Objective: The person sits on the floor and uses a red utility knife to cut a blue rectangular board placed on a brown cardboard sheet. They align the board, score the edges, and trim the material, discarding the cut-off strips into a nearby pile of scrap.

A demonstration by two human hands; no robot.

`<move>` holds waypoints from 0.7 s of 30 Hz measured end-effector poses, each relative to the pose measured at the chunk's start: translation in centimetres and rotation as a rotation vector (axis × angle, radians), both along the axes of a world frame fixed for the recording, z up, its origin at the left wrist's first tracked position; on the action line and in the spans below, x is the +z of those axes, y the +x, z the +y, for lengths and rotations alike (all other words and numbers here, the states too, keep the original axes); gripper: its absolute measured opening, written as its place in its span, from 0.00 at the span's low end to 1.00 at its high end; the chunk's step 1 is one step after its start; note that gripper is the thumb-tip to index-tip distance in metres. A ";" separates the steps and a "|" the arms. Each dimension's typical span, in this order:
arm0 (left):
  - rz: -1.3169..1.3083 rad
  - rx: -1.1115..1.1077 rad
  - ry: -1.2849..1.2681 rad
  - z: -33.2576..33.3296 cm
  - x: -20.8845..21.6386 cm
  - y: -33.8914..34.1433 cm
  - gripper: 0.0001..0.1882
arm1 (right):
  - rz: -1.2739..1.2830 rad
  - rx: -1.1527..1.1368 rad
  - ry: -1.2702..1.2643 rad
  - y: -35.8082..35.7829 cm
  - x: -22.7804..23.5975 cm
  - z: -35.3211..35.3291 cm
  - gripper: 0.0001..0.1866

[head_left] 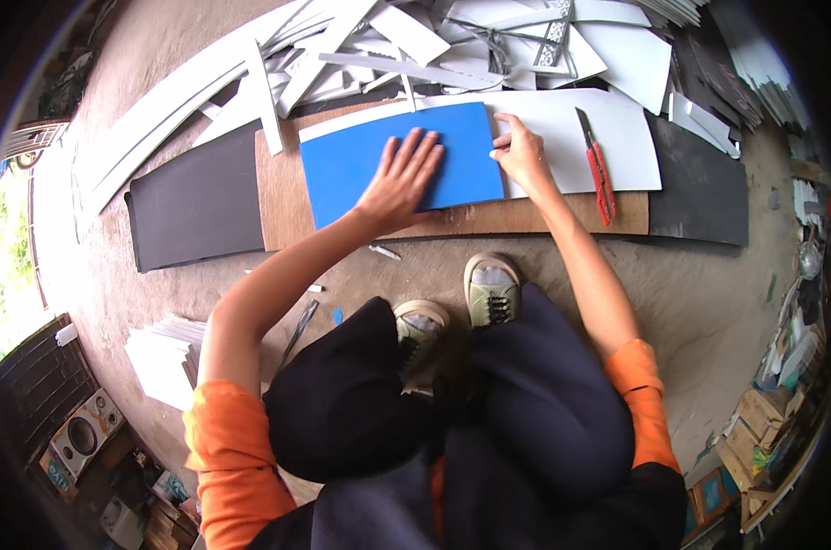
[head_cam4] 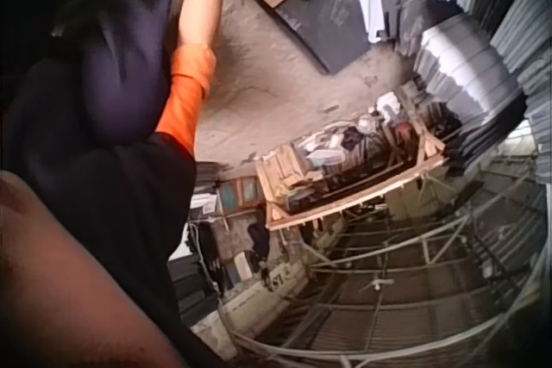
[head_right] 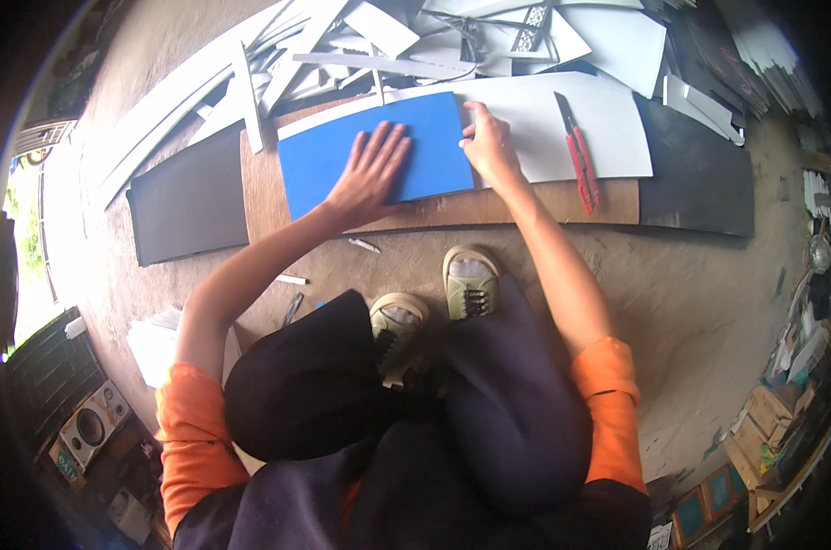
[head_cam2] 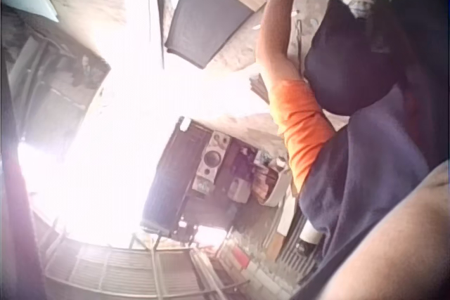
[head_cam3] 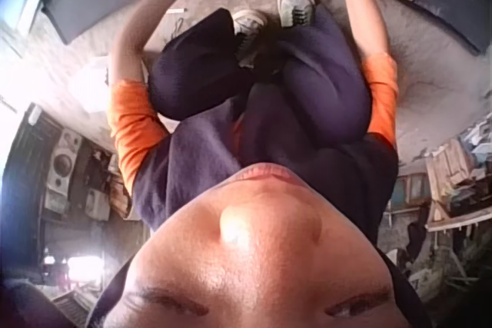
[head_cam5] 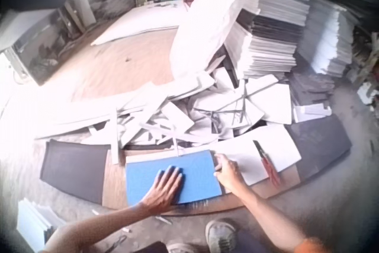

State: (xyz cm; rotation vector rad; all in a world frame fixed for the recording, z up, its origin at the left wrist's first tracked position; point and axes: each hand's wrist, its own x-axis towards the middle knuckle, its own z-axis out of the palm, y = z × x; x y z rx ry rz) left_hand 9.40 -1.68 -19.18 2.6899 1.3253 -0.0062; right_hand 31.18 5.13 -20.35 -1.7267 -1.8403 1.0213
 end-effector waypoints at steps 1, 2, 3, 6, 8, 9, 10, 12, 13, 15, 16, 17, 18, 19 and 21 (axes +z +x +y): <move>-0.039 0.002 0.017 0.6 -0.1 1.6 0.55 | 0.039 -0.007 0.001 -0.2 0.0 -0.2 0.28; -0.078 0.004 0.034 1.2 -0.2 3.0 0.55 | 0.078 -0.012 0.002 -0.4 0.1 -0.4 0.27; -0.031 0.007 0.028 1.7 -0.2 4.5 0.55 | 0.104 -0.028 0.027 -0.1 -0.2 -0.6 0.26; -0.108 0.036 -0.010 2.1 0.1 5.4 0.57 | 0.202 -0.079 0.152 0.6 -0.9 -1.3 0.23; -0.101 0.050 -0.017 2.1 0.1 5.7 0.56 | 0.041 -0.096 0.224 2.1 -0.8 -1.8 0.20; -0.101 0.064 -0.016 2.0 0.1 5.8 0.55 | -0.112 -0.106 0.378 3.1 -0.6 -2.1 0.20; -0.103 0.081 -0.013 2.0 0.2 5.8 0.55 | -0.268 -0.114 0.534 3.8 0.0 -2.4 0.20; -0.076 0.109 -0.026 1.9 0.3 6.1 0.54 | -0.523 -0.232 0.473 6.2 1.6 -2.8 0.21; -0.064 0.126 -0.031 1.8 0.5 6.3 0.54 | -0.648 -0.267 0.440 7.2 2.1 -2.7 0.24; -0.033 0.158 -0.040 1.7 0.7 6.4 0.55 | -0.693 -0.310 0.306 8.8 2.0 -2.5 0.26; -0.033 0.170 -0.034 1.6 0.5 6.6 0.56 | -0.714 -0.330 0.238 9.5 1.9 -2.4 0.28; -0.033 0.183 -0.028 1.5 0.3 6.8 0.56 | -0.726 -0.291 0.160 10.1 1.9 -2.4 0.29; -0.032 0.199 -0.026 1.3 0.3 6.9 0.56 | -0.626 -0.288 0.153 10.7 1.4 -2.6 0.29; -0.004 0.214 -0.040 1.1 0.5 7.3 0.56 | -0.527 -0.283 0.148 11.3 0.6 -2.7 0.28; -0.023 0.220 -0.034 0.8 0.6 7.7 0.56 | -0.444 -0.219 0.239 12.2 -0.5 -2.9 0.25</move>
